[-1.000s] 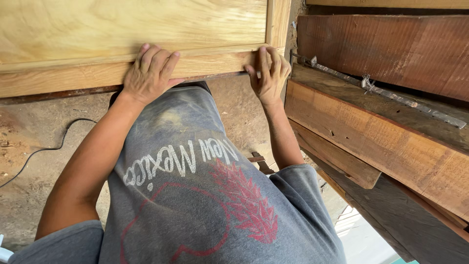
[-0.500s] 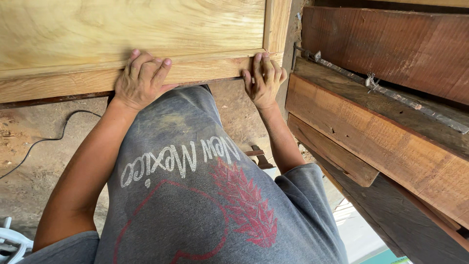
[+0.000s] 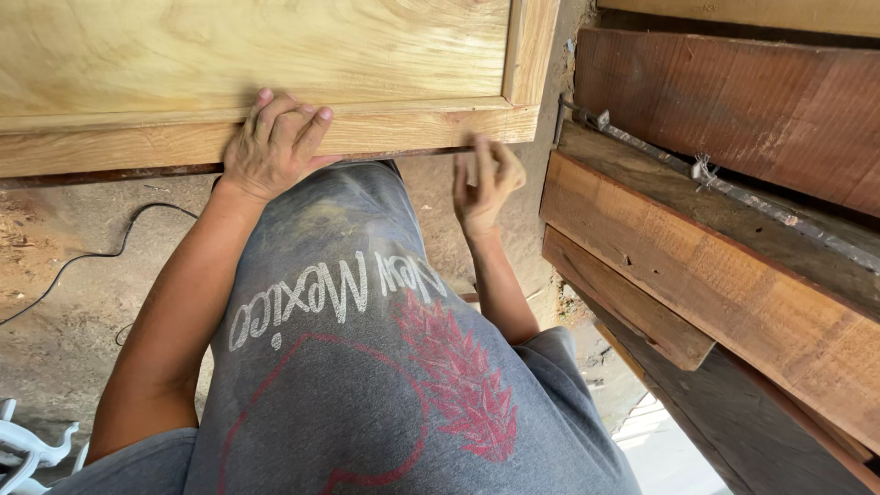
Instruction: The person applies pink paste to a thin wooden strip, fits it into a rectangular wooden frame, and secures it with a hammer and nails. The person repeats this process for multiple strips, aligning and nailing each one into the frame.
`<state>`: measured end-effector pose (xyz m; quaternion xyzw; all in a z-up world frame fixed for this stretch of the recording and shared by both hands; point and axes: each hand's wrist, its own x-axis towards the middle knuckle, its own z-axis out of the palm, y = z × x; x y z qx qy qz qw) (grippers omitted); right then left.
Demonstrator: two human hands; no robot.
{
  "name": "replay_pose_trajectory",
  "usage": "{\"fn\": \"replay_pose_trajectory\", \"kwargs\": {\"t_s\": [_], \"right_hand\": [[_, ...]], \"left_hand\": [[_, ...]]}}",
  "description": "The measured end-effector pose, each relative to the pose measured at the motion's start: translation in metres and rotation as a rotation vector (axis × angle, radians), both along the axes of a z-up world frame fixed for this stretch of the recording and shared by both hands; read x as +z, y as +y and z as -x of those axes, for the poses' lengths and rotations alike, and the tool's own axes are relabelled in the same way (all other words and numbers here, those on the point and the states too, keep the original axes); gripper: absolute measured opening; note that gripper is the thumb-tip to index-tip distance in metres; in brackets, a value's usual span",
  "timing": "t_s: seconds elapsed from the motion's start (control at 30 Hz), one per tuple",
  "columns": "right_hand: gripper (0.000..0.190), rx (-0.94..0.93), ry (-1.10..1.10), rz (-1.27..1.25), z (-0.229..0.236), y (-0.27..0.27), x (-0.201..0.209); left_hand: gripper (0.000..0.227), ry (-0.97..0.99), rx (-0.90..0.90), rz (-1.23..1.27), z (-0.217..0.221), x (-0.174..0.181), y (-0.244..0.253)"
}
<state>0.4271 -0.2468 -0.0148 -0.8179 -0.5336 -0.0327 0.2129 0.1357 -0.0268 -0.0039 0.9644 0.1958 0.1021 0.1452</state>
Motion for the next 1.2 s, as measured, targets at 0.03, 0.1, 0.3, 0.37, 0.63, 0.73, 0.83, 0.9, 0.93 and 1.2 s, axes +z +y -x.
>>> {"fn": "replay_pose_trajectory", "kwargs": {"t_s": [0.03, 0.1, 0.3, 0.37, 0.63, 0.73, 0.83, 0.9, 0.93, 1.2], "right_hand": [[0.053, -0.067, 0.082, -0.09, -0.004, -0.001, 0.001], [0.058, -0.182, 0.177, -0.168, -0.023, 0.002, 0.003], [0.084, -0.273, 0.734, 0.062, -0.074, 0.027, 0.027], [0.085, -0.312, 0.919, 0.063, -0.071, 0.037, 0.031], [0.073, -0.419, 0.95, -0.015, -0.059, 0.055, 0.034], [0.07, -0.422, 0.872, 0.031, -0.061, 0.049, 0.031], [0.075, -0.436, 0.879, 0.026, -0.06, 0.047, 0.026], [0.081, -0.326, 0.644, -0.034, -0.056, 0.043, 0.025], [0.084, -0.27, 0.527, -0.061, -0.053, 0.041, 0.024], [0.091, 0.273, 0.077, 0.157, -0.04, 0.044, 0.035]], "left_hand": [[0.094, -0.001, 0.0, 0.005, 0.0, 0.0, 0.0], [0.093, -0.009, 0.008, -0.013, 0.0, 0.001, 0.001], [0.094, 0.017, 0.019, -0.051, -0.003, 0.002, 0.001], [0.094, 0.012, 0.026, -0.038, -0.004, 0.003, -0.001], [0.092, 0.005, 0.029, -0.022, -0.005, 0.007, 0.0], [0.091, -0.013, 0.017, -0.004, -0.006, 0.007, 0.0], [0.091, -0.018, 0.02, -0.023, -0.008, 0.008, 0.003], [0.094, -0.008, 0.031, -0.031, -0.007, 0.009, 0.001], [0.096, -0.002, 0.035, -0.032, -0.005, 0.009, 0.001], [0.091, 0.049, 0.043, -0.045, -0.009, 0.007, 0.0]]}}
